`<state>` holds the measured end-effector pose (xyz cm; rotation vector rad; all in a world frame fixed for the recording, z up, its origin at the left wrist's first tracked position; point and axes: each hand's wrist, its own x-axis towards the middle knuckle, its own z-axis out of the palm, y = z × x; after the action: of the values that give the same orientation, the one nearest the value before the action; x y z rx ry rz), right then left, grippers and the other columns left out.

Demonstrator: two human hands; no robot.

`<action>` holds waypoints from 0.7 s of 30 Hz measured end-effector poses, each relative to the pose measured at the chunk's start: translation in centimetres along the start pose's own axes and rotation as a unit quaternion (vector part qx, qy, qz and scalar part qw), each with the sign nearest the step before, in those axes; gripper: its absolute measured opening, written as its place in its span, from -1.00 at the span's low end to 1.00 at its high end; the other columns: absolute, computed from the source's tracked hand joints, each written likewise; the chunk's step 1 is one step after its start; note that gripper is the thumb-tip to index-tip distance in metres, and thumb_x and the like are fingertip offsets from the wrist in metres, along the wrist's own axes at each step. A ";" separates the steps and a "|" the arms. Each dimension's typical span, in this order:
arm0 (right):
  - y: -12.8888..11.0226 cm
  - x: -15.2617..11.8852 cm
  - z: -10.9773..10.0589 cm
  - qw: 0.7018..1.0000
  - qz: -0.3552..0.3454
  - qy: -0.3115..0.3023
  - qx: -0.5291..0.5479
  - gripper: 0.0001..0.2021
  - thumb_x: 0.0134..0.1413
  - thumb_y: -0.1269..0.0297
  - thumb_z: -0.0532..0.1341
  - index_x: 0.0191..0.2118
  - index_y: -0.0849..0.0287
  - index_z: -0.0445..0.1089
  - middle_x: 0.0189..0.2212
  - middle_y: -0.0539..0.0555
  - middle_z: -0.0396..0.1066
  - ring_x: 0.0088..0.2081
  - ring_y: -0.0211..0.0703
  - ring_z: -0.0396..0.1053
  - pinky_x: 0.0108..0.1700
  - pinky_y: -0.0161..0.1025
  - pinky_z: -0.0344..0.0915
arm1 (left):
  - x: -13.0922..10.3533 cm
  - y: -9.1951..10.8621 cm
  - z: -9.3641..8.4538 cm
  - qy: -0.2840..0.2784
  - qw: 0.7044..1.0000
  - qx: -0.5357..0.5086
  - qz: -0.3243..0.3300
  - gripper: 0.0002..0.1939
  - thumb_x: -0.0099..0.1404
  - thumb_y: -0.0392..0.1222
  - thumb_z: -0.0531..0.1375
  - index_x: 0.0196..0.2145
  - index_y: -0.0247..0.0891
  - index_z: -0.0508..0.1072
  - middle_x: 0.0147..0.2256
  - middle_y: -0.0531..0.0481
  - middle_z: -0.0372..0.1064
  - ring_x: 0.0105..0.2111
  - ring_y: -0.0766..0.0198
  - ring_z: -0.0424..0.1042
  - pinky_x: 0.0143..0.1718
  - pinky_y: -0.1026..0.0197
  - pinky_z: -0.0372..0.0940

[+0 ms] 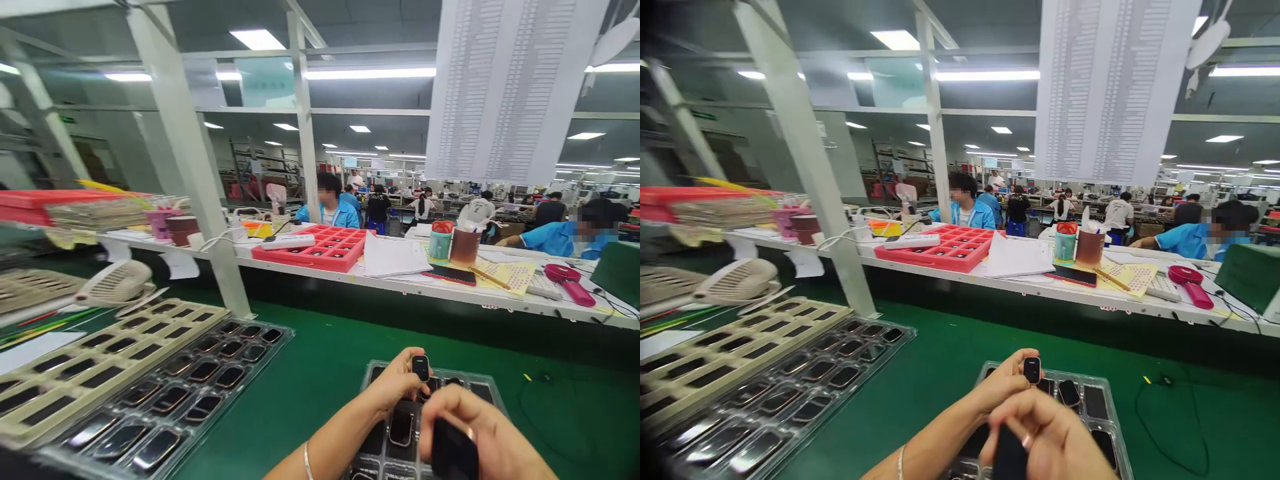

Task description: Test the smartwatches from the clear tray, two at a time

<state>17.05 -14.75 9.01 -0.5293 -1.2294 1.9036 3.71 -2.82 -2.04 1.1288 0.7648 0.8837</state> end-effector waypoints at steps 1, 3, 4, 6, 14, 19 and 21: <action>0.4 0.6 -1.3 1.000 -0.005 0.026 -0.008 -0.52 -0.17 -0.07 0.30 -0.15 0.15 0.39 -0.29 0.14 0.40 -0.47 -0.21 0.37 -0.45 -0.28 0.30 | 0.0 0.0 -0.1 0.012 1.000 0.009 0.008 -0.50 -0.10 -0.38 0.16 -0.12 -0.26 0.21 -0.36 0.03 0.33 -0.52 0.41 0.34 -0.59 0.39 0.06; 1.5 1.9 -4.6 0.991 -0.024 0.122 -0.043 -0.53 -0.09 -0.01 0.27 -0.06 0.12 0.35 -0.21 0.18 0.40 -0.34 -0.10 0.40 -0.47 -0.28 0.32 | 0.1 0.0 -0.5 0.037 0.999 0.033 0.021 -0.61 -0.04 -0.32 0.16 -0.18 -0.28 0.26 -0.43 0.06 0.32 -0.56 0.42 0.31 -0.62 0.39 0.05; 2.2 2.6 -6.4 0.985 -0.028 0.157 -0.058 -0.54 -0.09 0.03 0.28 -0.04 0.09 0.34 -0.18 0.16 0.39 -0.30 -0.09 0.40 -0.44 -0.27 0.33 | 0.2 0.0 -0.6 0.049 0.997 0.043 0.026 -0.66 -0.02 -0.32 0.15 -0.21 -0.28 0.27 -0.45 0.08 0.31 -0.59 0.42 0.30 -0.63 0.38 0.04; 3.6 3.7 -9.8 0.976 -0.022 0.190 -0.108 -0.55 -0.12 0.12 0.32 -0.05 0.08 0.34 -0.21 0.13 0.41 -0.33 -0.11 0.39 -0.41 -0.23 0.34 | 0.3 0.0 -0.9 0.070 0.995 0.053 0.037 -0.72 -0.02 -0.36 0.12 -0.27 -0.27 0.28 -0.47 0.09 0.33 -0.62 0.43 0.29 -0.63 0.38 0.05; 6.0 4.3 -13.2 0.953 -0.042 0.197 -0.225 -0.64 -0.12 0.30 0.26 -0.10 0.10 0.34 -0.21 0.11 0.42 -0.34 -0.13 0.40 -0.38 -0.21 0.33 | 0.0 0.2 -1.0 0.063 0.994 0.045 0.083 -0.58 -0.11 -0.52 0.07 -0.24 -0.25 0.31 -0.39 0.07 0.36 -0.49 0.41 0.35 -0.53 0.39 0.14; 6.3 4.5 -13.7 0.944 -0.022 0.200 -0.260 -0.69 -0.01 0.14 0.21 -0.15 0.15 0.35 -0.32 0.09 0.44 -0.46 -0.19 0.38 -0.54 -0.32 0.25 | -0.1 0.2 -0.9 0.036 0.994 0.083 0.058 -0.80 0.11 -0.29 0.10 -0.25 -0.31 0.34 -0.39 0.01 0.35 -0.53 0.40 0.37 -0.60 0.39 0.09; 6.3 4.7 -13.9 0.943 -0.014 0.197 -0.268 -0.70 0.00 0.10 0.20 -0.17 0.17 0.36 -0.35 0.08 0.44 -0.50 -0.23 0.36 -0.57 -0.36 0.21 | 0.0 0.3 -0.8 0.032 0.994 0.090 0.053 -0.80 0.14 -0.23 0.09 -0.26 -0.33 0.36 -0.42 0.01 0.34 -0.58 0.42 0.35 -0.62 0.39 0.07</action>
<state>21.46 -4.54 -2.42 -1.1111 -1.4595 1.3301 3.00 -2.41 -1.97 1.3152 0.8570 0.9576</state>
